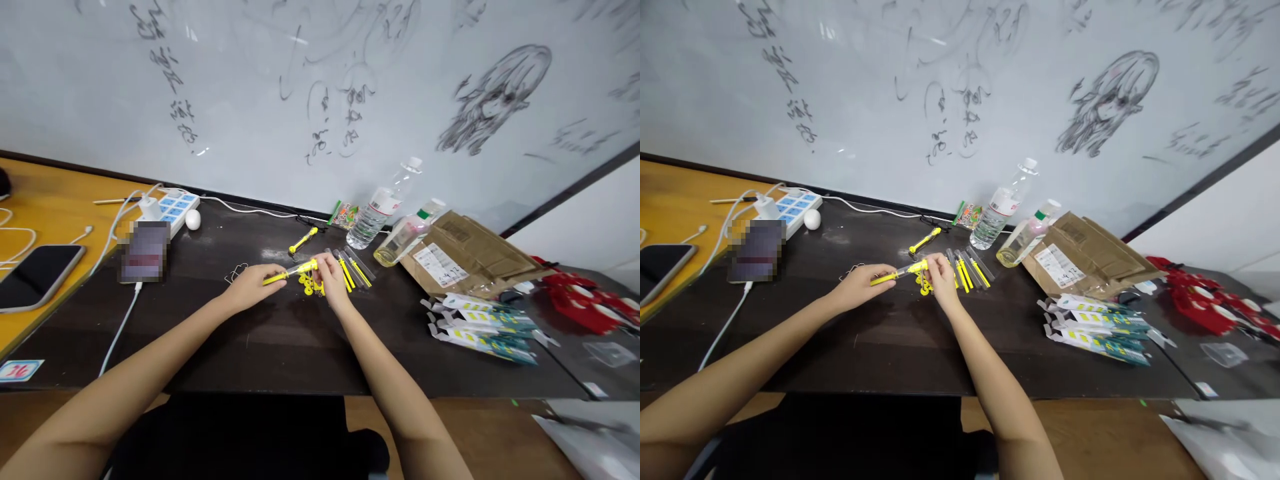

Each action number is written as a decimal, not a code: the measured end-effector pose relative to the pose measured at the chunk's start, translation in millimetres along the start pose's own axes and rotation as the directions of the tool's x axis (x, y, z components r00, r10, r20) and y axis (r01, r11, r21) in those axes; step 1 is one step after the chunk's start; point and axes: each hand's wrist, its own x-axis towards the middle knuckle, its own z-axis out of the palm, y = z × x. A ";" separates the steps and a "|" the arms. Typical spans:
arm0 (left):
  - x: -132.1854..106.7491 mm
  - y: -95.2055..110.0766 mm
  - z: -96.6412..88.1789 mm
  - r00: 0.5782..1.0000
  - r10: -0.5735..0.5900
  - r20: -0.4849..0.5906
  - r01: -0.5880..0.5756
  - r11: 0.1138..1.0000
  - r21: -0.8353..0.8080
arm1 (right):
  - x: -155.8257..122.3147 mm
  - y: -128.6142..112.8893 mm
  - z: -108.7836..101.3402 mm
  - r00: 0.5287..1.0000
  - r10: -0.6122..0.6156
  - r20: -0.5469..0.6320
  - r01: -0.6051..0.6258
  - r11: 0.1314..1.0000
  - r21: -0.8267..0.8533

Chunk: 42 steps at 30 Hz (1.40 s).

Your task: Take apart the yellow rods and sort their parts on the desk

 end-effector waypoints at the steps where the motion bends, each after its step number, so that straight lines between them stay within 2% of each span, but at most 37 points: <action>1: -2.0 -0.3 1.3 0.997 -0.023 0.068 0.024 0.999 -0.025 | -5.1 2.6 -2.0 1.000 0.016 0.005 -0.016 1.000 0.019; 3: -6.0 -1.9 2.6 0.984 -0.052 0.168 0.047 0.998 0.029 | -14.8 7.4 -2.6 0.998 0.049 0.039 -0.050 0.998 0.034; 5: -10.0 -2.0 4.2 0.976 -0.068 0.204 0.033 0.985 0.171 | -23.2 10.8 2.3 0.994 0.077 0.084 -0.080 0.996 0.034; 10: -18.4 9.9 17.4 0.995 -0.024 0.102 -0.012 0.939 0.345 | -39.0 6.9 25.0 0.971 0.086 0.223 -0.095 0.995 0.029; 13: -21.0 12.7 26.9 0.994 -0.004 0.109 -0.038 0.922 0.385 | -43.7 0.7 29.3 0.970 0.084 0.228 -0.079 0.996 -0.030; 15: -21.7 10.3 30.7 0.994 0.014 0.110 -0.057 0.917 0.396 | -44.2 -1.7 27.4 0.976 0.066 0.209 -0.035 0.988 -0.152; 18: -21.6 4.8 32.3 0.994 0.044 0.103 -0.081 0.918 0.388 | -42.9 -1.8 23.6 0.958 0.055 0.282 0.030 0.957 -0.289; 24: -19.6 1.0 28.1 0.990 0.056 0.127 -0.091 0.954 0.285 | -40.5 1.7 22.7 0.929 0.060 0.365 0.029 0.972 -0.235; 31: -16.3 -4.0 22.3 0.982 0.030 0.186 -0.063 0.982 0.176 | -39.4 -1.7 17.4 0.888 0.058 0.456 0.066 0.966 -0.251; 36: -16.4 -4.3 21.5 0.984 0.043 0.170 -0.090 0.957 0.277 | -37.3 -9.3 10.1 0.863 0.047 0.503 0.092 0.964 -0.248; 42: -17.7 -2.4 25.8 0.984 0.053 0.168 -0.109 0.933 0.342 | -36.0 -10.6 2.2 0.833 0.105 0.543 0.022 0.975 -0.221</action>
